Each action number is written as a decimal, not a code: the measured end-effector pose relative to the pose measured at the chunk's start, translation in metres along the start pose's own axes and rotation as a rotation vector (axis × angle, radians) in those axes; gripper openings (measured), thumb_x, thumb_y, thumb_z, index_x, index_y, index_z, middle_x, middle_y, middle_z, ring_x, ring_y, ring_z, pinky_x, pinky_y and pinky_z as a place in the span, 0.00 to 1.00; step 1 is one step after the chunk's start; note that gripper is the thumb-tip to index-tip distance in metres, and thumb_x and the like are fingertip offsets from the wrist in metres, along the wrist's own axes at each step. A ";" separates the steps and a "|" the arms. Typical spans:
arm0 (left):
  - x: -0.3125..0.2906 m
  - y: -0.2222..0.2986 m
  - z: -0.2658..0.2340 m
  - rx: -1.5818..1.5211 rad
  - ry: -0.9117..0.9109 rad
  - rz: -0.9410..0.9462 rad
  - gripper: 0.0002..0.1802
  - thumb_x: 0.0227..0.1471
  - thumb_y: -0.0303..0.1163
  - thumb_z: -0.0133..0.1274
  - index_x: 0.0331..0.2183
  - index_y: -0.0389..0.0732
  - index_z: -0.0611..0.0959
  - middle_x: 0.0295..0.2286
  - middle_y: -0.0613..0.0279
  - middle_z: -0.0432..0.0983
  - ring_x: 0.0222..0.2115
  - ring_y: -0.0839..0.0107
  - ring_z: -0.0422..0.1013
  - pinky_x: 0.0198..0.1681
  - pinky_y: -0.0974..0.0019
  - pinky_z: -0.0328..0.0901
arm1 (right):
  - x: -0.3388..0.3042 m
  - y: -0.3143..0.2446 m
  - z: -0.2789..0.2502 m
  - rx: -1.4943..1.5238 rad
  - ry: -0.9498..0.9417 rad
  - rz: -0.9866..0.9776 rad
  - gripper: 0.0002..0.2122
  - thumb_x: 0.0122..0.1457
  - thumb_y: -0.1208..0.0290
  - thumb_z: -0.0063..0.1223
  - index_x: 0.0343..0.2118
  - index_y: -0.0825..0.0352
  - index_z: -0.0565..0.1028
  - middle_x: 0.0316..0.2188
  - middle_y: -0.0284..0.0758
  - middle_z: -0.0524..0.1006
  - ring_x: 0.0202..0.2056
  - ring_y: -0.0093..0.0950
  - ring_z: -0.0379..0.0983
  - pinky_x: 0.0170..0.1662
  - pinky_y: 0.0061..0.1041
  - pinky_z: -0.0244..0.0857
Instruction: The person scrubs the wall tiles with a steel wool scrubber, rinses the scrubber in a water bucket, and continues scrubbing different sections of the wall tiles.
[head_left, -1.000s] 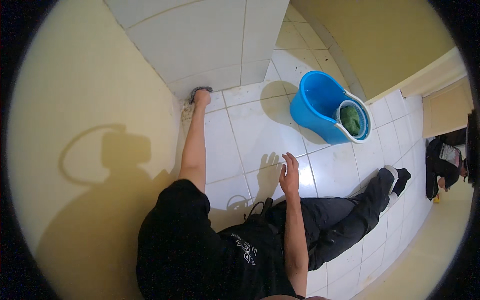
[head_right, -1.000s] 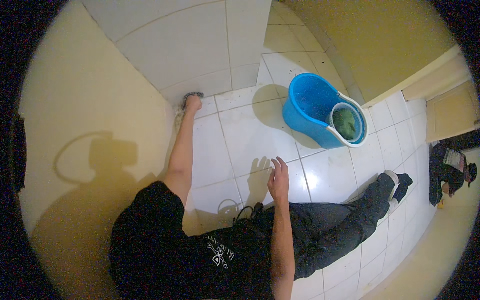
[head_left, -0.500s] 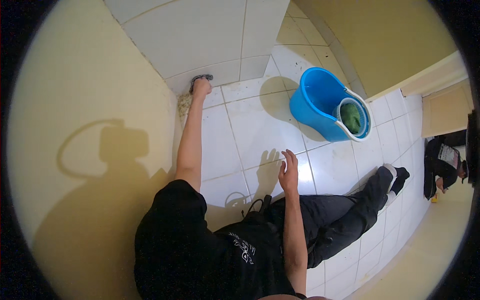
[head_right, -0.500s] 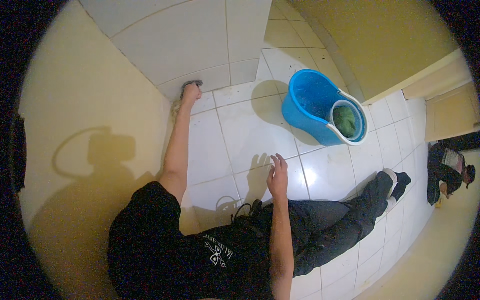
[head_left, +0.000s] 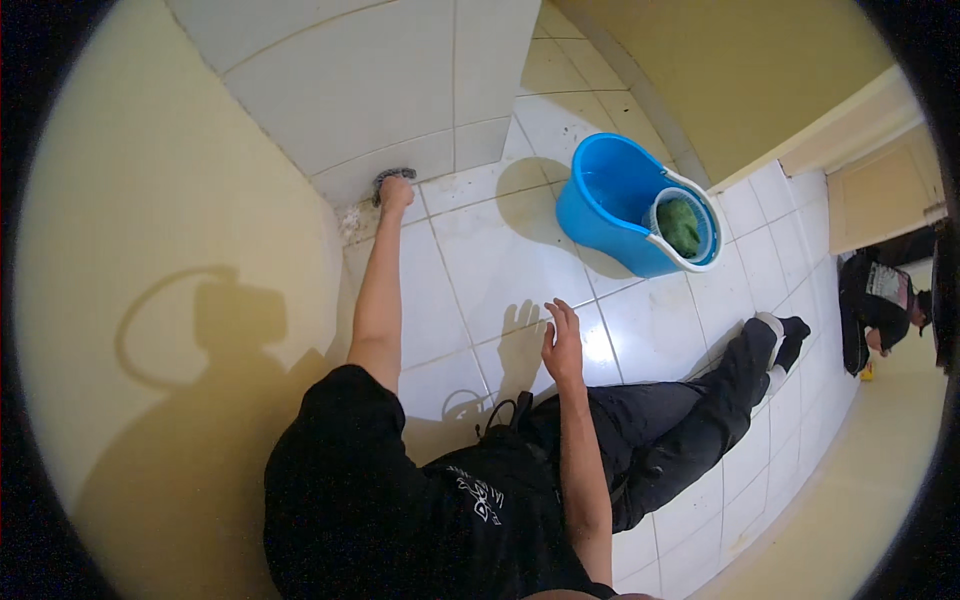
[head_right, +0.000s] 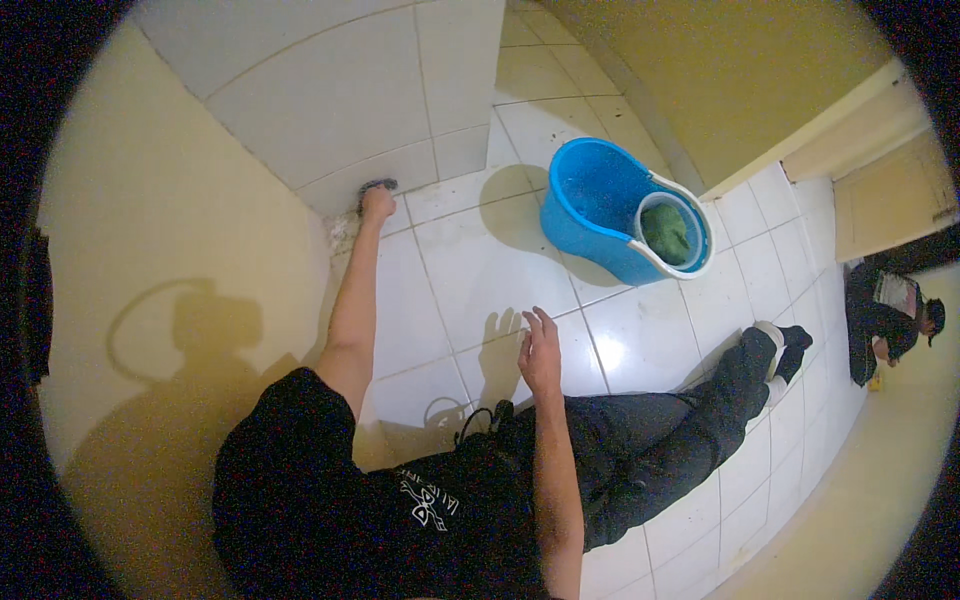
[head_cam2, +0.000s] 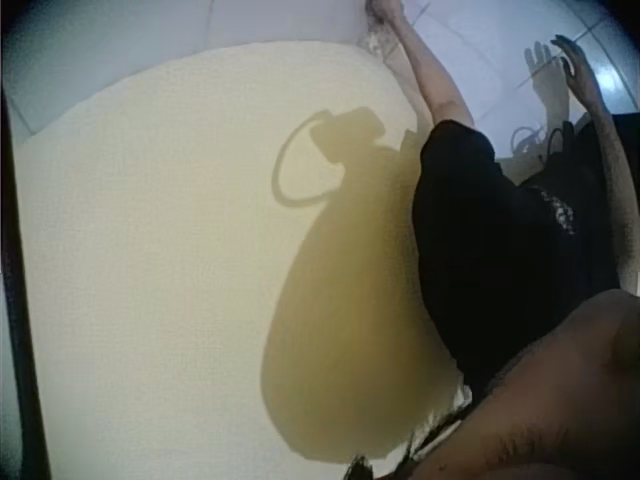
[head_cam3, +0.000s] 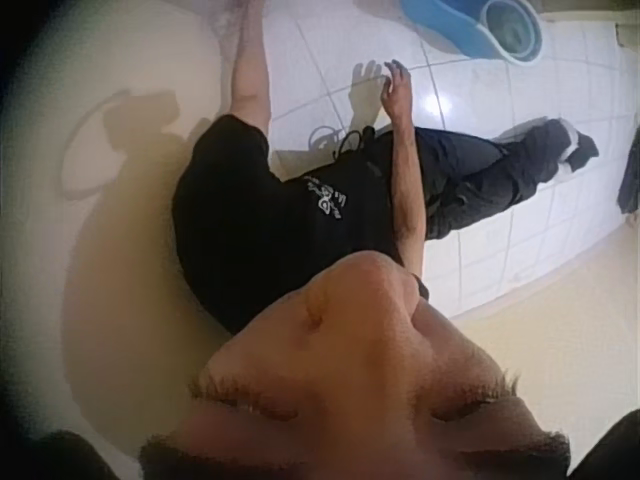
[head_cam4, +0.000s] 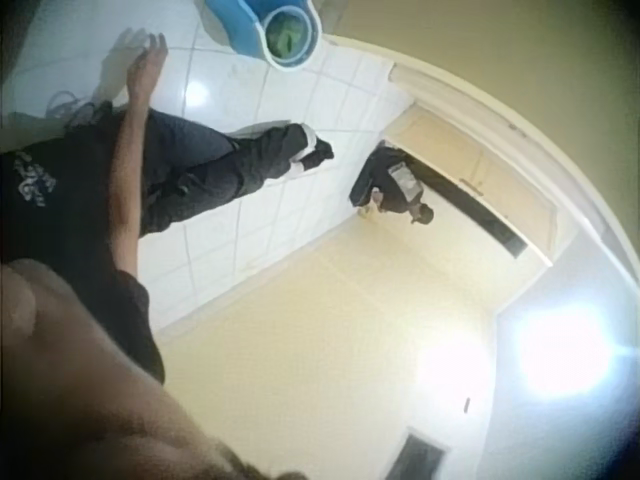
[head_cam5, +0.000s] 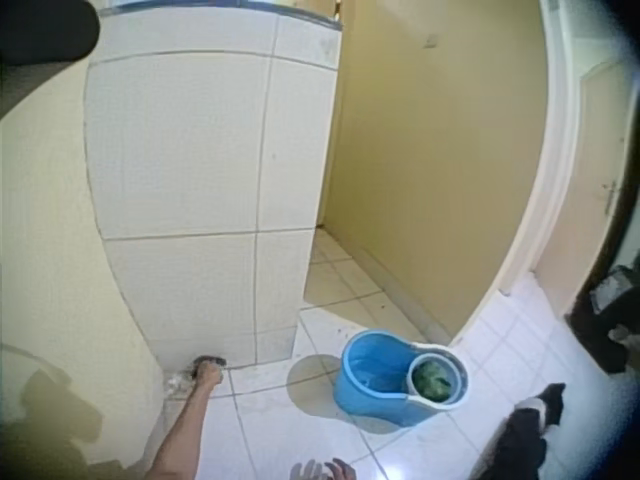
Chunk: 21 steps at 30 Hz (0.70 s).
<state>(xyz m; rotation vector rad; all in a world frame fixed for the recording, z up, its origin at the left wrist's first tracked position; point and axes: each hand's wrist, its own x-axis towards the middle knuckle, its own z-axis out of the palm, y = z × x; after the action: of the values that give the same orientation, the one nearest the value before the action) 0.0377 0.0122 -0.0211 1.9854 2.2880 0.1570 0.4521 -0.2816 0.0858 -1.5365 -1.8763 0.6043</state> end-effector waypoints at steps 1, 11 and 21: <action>-0.002 0.005 0.005 -0.053 0.201 -0.051 0.16 0.50 0.32 0.49 0.32 0.29 0.83 0.27 0.37 0.80 0.36 0.47 0.79 0.42 0.51 0.73 | 0.000 0.001 0.000 -0.009 0.006 0.009 0.20 0.57 0.85 0.45 0.53 0.67 0.70 0.57 0.49 0.66 0.58 0.48 0.63 0.60 0.40 0.60; 0.003 -0.014 -0.006 -0.253 0.267 -0.220 0.26 0.62 0.40 0.38 0.34 0.27 0.82 0.30 0.34 0.79 0.37 0.40 0.76 0.45 0.46 0.69 | 0.010 -0.011 0.007 0.021 0.020 -0.042 0.20 0.56 0.85 0.45 0.53 0.67 0.70 0.56 0.47 0.67 0.58 0.48 0.63 0.60 0.41 0.61; -0.149 0.086 -0.001 -0.729 0.572 -0.262 0.20 0.61 0.36 0.41 0.27 0.28 0.77 0.26 0.32 0.75 0.31 0.35 0.71 0.39 0.41 0.63 | 0.003 0.009 -0.005 -0.005 0.054 -0.011 0.18 0.58 0.84 0.46 0.53 0.66 0.71 0.56 0.47 0.68 0.57 0.48 0.64 0.59 0.40 0.62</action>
<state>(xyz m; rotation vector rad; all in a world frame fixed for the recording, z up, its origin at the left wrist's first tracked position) 0.1420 -0.1230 -0.0048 1.3518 2.2380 1.4472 0.4615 -0.2772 0.0839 -1.5297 -1.8460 0.5478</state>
